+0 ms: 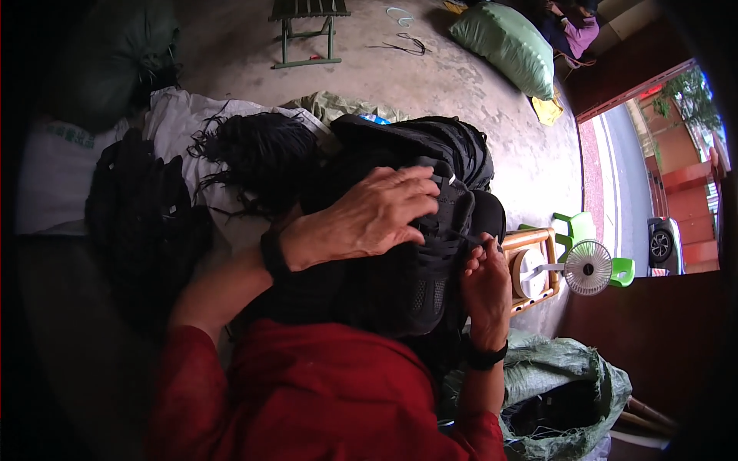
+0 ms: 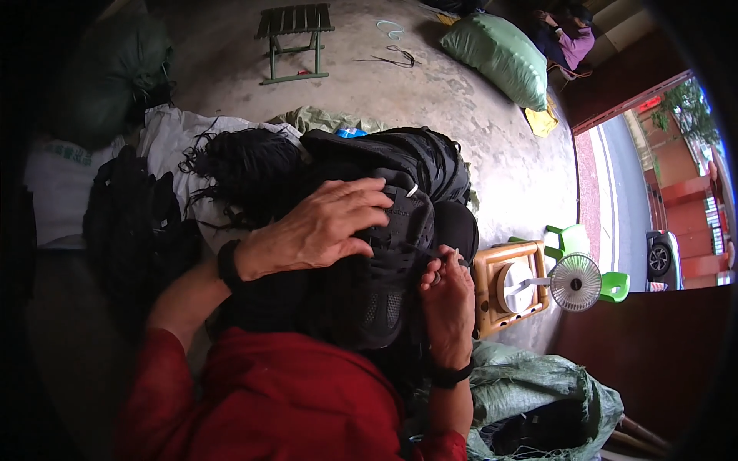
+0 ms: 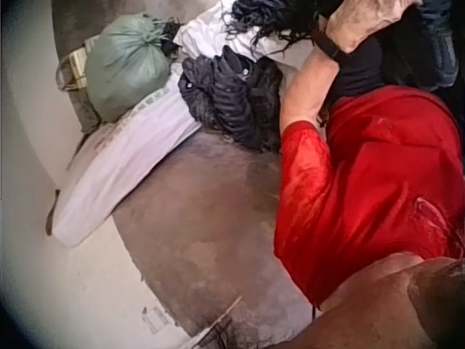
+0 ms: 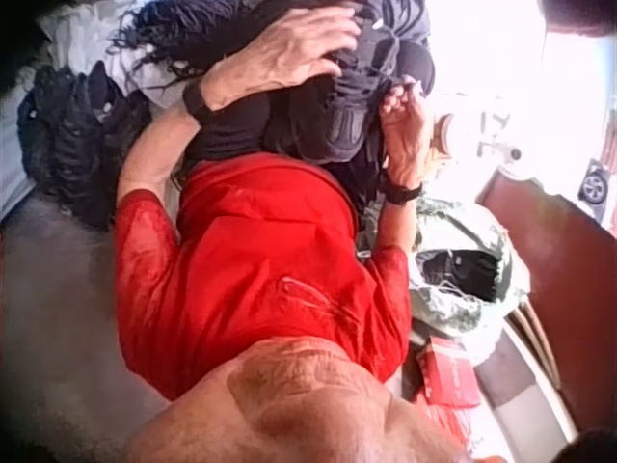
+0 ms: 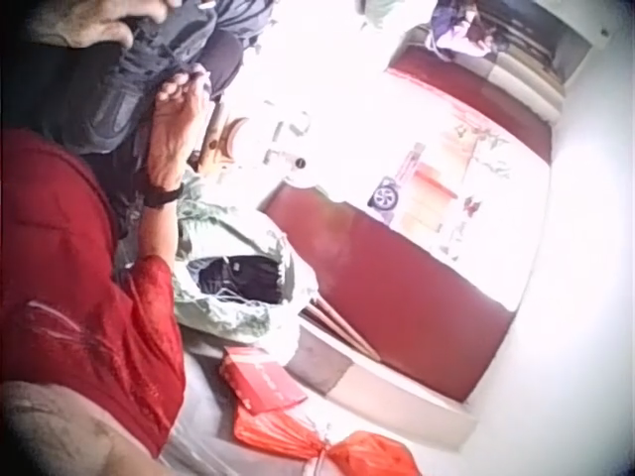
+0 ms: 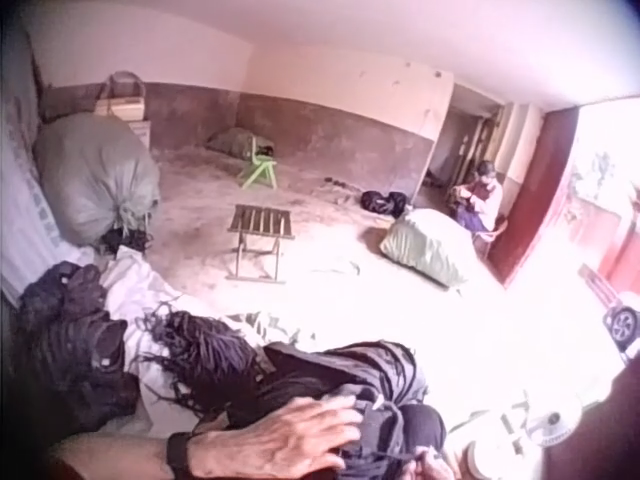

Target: Threading laces through the eyelets of a black sneaker.

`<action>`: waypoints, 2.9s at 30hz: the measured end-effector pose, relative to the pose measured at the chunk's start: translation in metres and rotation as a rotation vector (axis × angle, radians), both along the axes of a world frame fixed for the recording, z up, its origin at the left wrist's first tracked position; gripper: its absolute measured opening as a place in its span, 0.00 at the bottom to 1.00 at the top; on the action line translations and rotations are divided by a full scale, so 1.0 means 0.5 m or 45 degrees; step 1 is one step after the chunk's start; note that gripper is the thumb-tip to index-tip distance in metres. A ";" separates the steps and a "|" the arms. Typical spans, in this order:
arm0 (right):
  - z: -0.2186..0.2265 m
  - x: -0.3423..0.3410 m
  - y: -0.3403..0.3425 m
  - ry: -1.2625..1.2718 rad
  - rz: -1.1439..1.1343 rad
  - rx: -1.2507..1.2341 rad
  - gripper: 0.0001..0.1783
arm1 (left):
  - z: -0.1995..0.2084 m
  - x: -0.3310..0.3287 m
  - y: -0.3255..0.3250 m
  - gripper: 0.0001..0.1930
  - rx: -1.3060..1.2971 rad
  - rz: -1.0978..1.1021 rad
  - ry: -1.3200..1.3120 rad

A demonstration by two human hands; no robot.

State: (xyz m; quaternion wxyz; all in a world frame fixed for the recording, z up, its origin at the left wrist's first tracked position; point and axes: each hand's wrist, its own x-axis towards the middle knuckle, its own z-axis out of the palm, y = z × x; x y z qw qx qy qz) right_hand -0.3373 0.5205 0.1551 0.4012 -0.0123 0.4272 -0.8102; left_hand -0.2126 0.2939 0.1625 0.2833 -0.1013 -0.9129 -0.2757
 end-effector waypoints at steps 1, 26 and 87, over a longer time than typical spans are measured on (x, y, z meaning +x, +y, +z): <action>-0.007 -0.006 0.001 -0.026 0.022 0.029 0.12 | 0.005 -0.007 -0.002 0.23 -0.085 -0.004 0.039; 0.114 0.020 -0.014 0.830 0.178 0.108 0.15 | -0.006 -0.044 0.057 0.11 0.058 0.271 -0.466; -0.069 -0.207 0.165 1.190 -0.141 0.731 0.17 | -0.355 0.432 -0.488 0.11 2.339 0.973 0.697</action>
